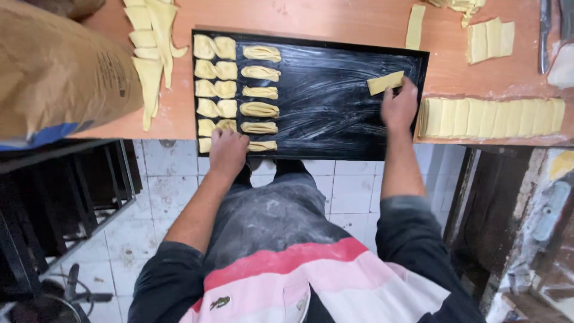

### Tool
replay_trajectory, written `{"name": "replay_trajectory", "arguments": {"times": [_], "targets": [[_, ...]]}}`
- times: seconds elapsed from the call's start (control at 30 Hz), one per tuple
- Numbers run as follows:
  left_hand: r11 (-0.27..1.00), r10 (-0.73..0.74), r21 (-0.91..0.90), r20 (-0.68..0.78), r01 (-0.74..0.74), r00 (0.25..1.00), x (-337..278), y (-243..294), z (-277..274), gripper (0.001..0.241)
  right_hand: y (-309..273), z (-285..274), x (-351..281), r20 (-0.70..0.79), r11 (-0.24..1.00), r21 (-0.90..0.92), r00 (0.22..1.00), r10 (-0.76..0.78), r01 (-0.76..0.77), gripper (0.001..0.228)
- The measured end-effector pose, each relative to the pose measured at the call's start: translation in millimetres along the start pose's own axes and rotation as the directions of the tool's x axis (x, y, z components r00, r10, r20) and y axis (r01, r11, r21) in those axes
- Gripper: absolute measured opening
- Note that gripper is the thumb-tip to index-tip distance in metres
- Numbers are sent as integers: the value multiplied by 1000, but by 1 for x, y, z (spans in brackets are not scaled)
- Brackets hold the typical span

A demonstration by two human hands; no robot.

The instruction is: The recorder shapes individual pieces of dough into twisted forms and arranges them on a black baking tray, occasionally using a knife to cut dough pieces.

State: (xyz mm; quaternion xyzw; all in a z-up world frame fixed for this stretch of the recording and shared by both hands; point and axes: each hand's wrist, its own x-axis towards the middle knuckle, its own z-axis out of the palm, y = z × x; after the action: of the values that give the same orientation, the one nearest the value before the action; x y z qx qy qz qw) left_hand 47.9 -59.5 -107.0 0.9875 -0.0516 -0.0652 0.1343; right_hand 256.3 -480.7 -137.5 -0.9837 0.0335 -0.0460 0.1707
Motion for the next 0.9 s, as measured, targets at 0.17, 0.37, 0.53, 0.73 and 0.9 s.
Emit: {"name": "replay_trajectory", "arguments": {"times": [0.17,0.37,0.53,0.73,0.9], "targets": [[992,-118,47,62,115,991,26,37,-23,20,38,13,64,180,973,38,960,216,-226,66],[893,-110,-427,107,146,988,65,113,-41,29,38,7,53,359,961,-11,896,262,-276,55],[711,38,-687,-173,-148,984,116,153,-48,58,-53,-69,10,567,940,281,824,1,-194,43],[482,64,-772,503,415,862,147,159,-45,30,-83,-87,-12,715,619,658,614,-334,-430,28],[417,-70,-787,471,455,879,141,148,-36,24,-91,-56,-27,347,766,638,857,-380,82,20]]}}
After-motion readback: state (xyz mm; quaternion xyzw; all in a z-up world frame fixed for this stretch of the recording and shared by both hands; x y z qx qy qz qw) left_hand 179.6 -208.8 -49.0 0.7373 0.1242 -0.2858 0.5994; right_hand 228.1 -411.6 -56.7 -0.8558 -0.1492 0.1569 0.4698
